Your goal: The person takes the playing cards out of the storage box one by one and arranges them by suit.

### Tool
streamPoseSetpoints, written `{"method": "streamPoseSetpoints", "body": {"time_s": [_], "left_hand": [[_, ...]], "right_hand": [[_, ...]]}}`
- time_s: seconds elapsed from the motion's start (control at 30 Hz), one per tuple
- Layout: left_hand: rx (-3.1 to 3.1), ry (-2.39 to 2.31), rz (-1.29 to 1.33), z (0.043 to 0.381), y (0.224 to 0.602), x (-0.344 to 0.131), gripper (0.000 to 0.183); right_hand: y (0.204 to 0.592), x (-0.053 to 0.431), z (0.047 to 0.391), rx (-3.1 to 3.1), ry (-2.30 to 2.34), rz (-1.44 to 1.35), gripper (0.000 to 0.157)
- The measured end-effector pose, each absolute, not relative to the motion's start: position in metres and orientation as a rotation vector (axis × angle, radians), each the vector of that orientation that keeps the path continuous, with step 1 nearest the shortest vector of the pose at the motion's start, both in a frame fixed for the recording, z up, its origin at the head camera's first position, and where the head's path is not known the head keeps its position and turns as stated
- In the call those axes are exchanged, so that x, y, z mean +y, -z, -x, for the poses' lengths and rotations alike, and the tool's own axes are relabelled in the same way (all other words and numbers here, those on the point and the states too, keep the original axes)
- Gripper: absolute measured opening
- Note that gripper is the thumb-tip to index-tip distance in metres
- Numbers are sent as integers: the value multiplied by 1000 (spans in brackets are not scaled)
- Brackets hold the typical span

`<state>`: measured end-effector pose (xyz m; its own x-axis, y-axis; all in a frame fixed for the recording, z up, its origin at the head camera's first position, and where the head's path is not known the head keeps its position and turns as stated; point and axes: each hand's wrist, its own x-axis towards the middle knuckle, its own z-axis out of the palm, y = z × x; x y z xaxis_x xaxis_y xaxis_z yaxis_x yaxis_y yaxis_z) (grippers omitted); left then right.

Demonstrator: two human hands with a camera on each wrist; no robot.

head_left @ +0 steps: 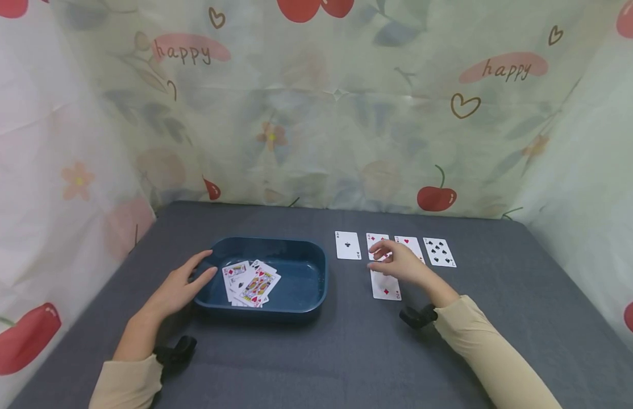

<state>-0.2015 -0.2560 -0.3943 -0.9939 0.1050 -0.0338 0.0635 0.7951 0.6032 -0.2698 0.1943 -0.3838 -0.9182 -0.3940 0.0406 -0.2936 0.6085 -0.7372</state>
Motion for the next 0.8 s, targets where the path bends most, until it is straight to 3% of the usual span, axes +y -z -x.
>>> {"method": "streamPoseSetpoints", "body": {"time_s": [0.27,0.8], "left_hand": [[2918,-972,-138,202,395,-256,67],[2913,-968,-131,202,392,-256,65]], "right_hand": [[359,154,274,2594,1224,826,34],[336,80,286,2374,1200,924,35]]}}
